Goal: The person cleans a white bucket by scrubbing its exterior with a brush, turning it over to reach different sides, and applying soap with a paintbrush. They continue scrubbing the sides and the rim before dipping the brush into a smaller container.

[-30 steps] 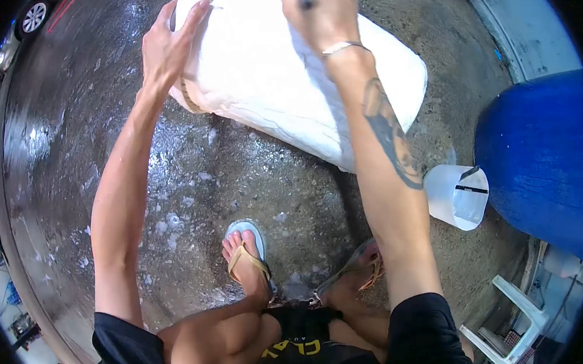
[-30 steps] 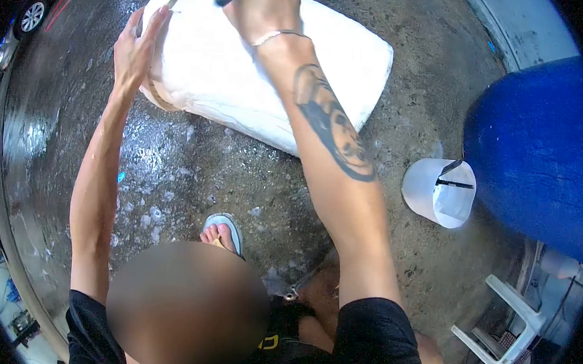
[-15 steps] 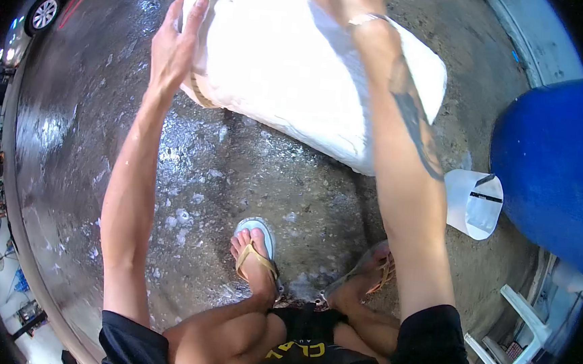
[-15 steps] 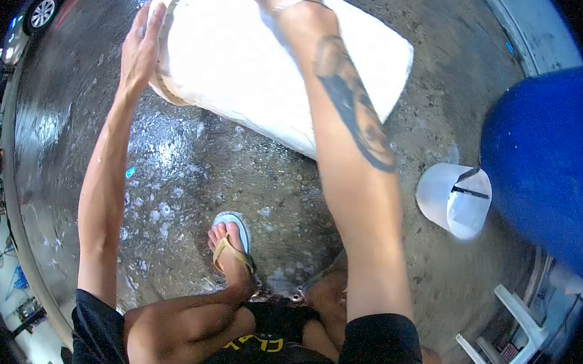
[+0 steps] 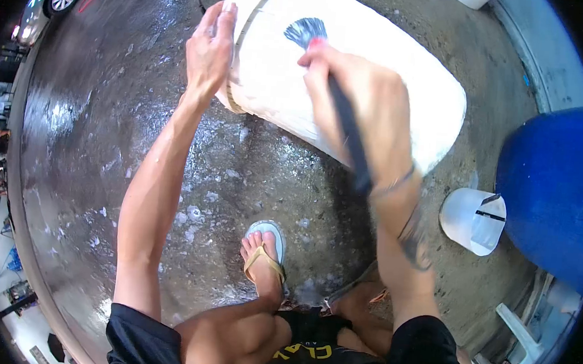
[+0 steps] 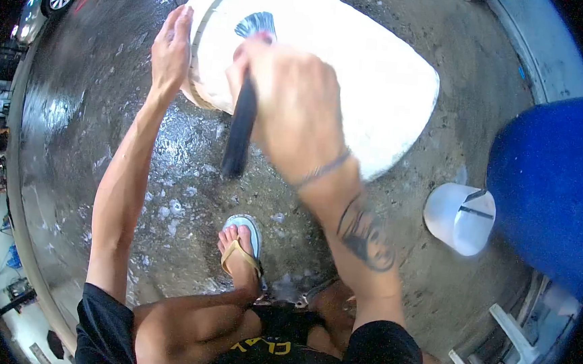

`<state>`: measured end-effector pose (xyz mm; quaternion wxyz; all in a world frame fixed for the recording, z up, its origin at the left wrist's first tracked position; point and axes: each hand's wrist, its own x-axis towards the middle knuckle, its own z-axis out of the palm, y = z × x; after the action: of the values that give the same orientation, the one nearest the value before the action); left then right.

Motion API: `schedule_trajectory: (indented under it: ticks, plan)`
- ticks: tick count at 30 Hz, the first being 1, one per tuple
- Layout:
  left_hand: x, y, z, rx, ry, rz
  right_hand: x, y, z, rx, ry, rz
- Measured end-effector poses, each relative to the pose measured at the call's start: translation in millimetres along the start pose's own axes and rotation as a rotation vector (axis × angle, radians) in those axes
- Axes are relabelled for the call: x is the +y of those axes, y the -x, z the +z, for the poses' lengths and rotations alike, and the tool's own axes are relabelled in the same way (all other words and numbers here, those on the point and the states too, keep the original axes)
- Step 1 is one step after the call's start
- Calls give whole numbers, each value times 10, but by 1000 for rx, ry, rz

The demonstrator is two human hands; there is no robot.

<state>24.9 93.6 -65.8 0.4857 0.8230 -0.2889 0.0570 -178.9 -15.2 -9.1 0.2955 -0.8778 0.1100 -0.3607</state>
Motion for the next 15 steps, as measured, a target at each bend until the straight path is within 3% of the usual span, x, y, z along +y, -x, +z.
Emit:
schedule_trajectory:
  ticks: [4,6,8,10,12,14,15]
  plan:
    - [164,46,27,-55,25,-79,-188,-46,479,-117,-109,-33]
    - [151,-17,69,-60,4,-61,-167,-49,513,-61,-34,-68]
    - [101,-14,66,-55,-19,-55,-128,27,330,125,-94,95]
    - [136,2,60,-19,-26,14,-66,11,267,172,-281,209]
    - [112,11,52,-64,48,-54,1,-169,432,76,-459,286]
    - [26,-41,82,-49,52,30,34,-220,400,85,-463,243]
    - [33,-31,68,-50,46,29,16,-201,234,-11,-455,283]
